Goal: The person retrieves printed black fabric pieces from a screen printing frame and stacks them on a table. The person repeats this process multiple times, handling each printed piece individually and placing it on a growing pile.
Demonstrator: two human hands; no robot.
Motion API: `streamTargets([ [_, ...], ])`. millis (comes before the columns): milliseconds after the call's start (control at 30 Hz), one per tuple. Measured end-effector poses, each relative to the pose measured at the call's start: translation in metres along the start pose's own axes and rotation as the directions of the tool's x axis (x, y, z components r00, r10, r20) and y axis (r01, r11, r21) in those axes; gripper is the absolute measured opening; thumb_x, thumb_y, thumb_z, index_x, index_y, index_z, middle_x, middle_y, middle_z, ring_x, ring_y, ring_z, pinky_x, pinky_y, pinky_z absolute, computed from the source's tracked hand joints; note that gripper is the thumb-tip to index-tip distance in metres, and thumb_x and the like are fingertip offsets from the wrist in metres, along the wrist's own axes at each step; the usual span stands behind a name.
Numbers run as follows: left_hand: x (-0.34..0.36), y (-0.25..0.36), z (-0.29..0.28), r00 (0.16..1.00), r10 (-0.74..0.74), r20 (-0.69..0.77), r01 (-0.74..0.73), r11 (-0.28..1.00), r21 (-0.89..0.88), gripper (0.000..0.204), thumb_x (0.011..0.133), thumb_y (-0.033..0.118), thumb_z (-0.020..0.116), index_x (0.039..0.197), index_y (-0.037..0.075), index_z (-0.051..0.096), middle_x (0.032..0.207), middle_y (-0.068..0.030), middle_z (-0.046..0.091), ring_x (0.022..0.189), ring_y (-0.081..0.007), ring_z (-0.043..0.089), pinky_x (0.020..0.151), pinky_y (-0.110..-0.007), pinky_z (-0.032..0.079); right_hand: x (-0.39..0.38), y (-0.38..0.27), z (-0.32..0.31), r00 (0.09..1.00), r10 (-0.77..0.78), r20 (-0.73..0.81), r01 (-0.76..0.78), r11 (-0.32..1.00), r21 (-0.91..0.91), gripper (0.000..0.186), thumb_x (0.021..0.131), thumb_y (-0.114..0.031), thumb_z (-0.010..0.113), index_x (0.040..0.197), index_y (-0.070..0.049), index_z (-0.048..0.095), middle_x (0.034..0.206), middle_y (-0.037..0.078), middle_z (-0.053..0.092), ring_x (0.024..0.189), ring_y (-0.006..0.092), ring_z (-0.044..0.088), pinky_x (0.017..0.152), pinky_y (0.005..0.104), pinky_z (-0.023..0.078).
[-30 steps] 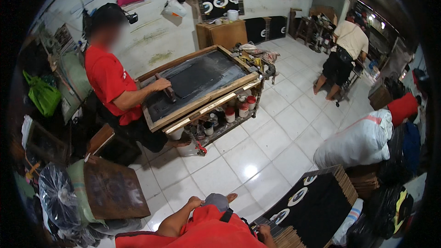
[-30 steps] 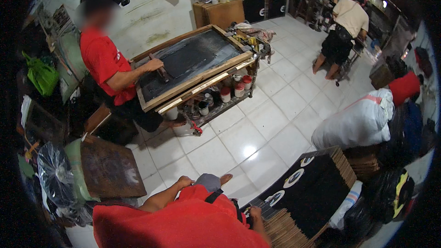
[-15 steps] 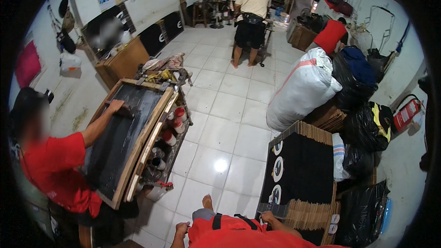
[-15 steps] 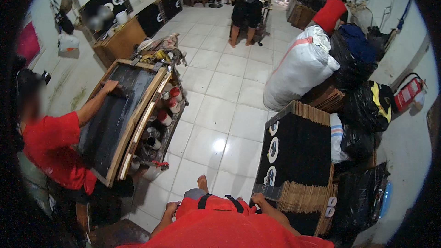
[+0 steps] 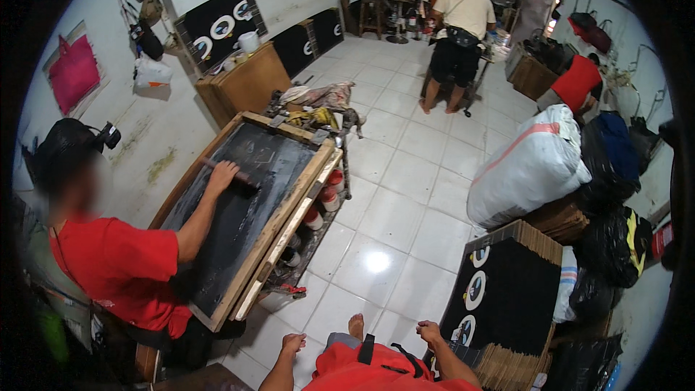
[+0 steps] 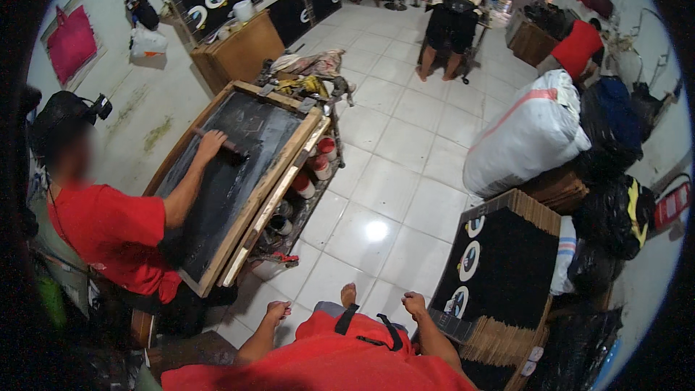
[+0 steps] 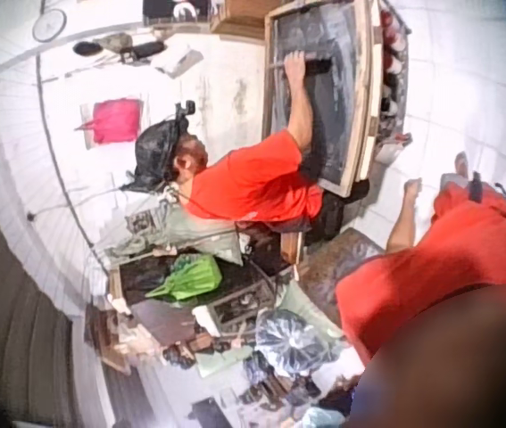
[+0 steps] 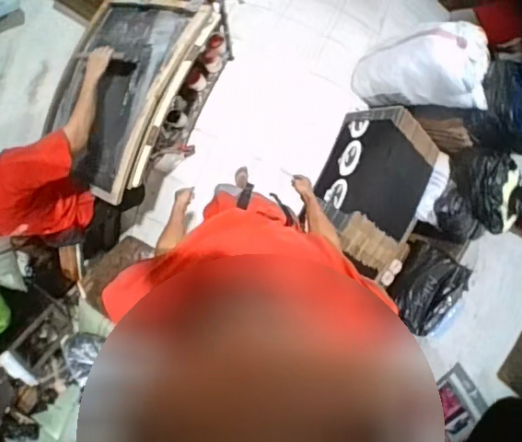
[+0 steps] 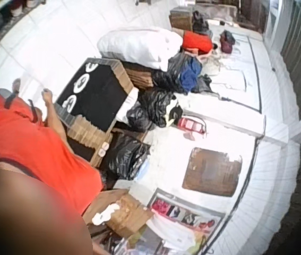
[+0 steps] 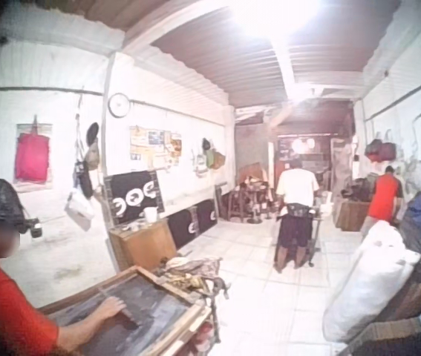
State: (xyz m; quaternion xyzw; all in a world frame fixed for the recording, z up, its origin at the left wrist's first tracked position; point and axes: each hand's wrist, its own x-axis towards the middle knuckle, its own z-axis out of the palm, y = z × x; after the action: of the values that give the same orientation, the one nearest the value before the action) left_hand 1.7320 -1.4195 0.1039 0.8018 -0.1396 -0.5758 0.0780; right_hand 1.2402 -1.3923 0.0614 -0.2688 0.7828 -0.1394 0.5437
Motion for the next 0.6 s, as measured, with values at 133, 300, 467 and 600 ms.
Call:
streamTargets([
  [133, -0.007, 0.002, -0.007, 0.999, -0.008, -0.038, 0.009, 1.000, 0.025, 0.021, 0.079, 0.024, 0.067, 0.086, 0.005, 0.061, 0.073, -0.0033, 0.063, 0.058, -0.0109, 0.057, 0.051, -0.026, 0.039, 0.016, 0.039, 0.004, 0.997, 0.072, 0.013, -0.072, 0.997, 0.006, 0.027, 0.077, -0.007, 0.062, 0.103, 0.002, 0.062, 0.085, 0.012, 0.065, 0.074, 0.0182, 0.063, 0.056, 0.0283, 0.048],
  [300, -0.005, -0.002, -0.007, 0.998, -0.056, -0.016, 0.055, 0.998, -0.019, 0.025, 0.077, 0.025, 0.069, 0.088, 0.004, 0.062, 0.076, -0.0049, 0.064, 0.061, -0.0117, 0.058, 0.050, -0.026, 0.040, 0.046, 0.120, -0.003, 0.967, -0.076, 0.242, 0.124, 0.974, -0.188, 0.019, 0.079, -0.014, 0.059, 0.089, 0.002, 0.061, 0.077, 0.010, 0.062, 0.068, 0.0219, 0.062, 0.053, 0.0311, 0.048],
  [467, -0.005, -0.003, 0.004, 0.999, -0.002, -0.037, 0.002, 1.000, -0.017, 0.026, 0.076, 0.025, 0.070, 0.087, 0.003, 0.062, 0.075, -0.0055, 0.064, 0.059, -0.0116, 0.058, 0.048, -0.026, 0.040, 0.019, 0.126, -0.028, 0.988, 0.070, 0.141, -0.102, 0.966, 0.237, 0.018, 0.078, -0.012, 0.054, 0.085, 0.001, 0.063, 0.074, 0.010, 0.063, 0.060, 0.0201, 0.060, 0.053, 0.0313, 0.048],
  [600, -0.010, 0.002, 0.008, 0.999, 0.020, -0.039, -0.021, 0.999, -0.027, 0.027, 0.074, 0.026, 0.071, 0.087, 0.004, 0.063, 0.075, -0.0053, 0.064, 0.060, -0.0115, 0.058, 0.047, -0.026, 0.040, 0.013, 0.098, -0.029, 0.988, 0.141, 0.067, -0.152, 0.966, 0.209, 0.019, 0.075, -0.005, 0.055, 0.091, 0.002, 0.065, 0.073, 0.009, 0.063, 0.060, 0.0187, 0.060, 0.053, 0.0301, 0.047],
])
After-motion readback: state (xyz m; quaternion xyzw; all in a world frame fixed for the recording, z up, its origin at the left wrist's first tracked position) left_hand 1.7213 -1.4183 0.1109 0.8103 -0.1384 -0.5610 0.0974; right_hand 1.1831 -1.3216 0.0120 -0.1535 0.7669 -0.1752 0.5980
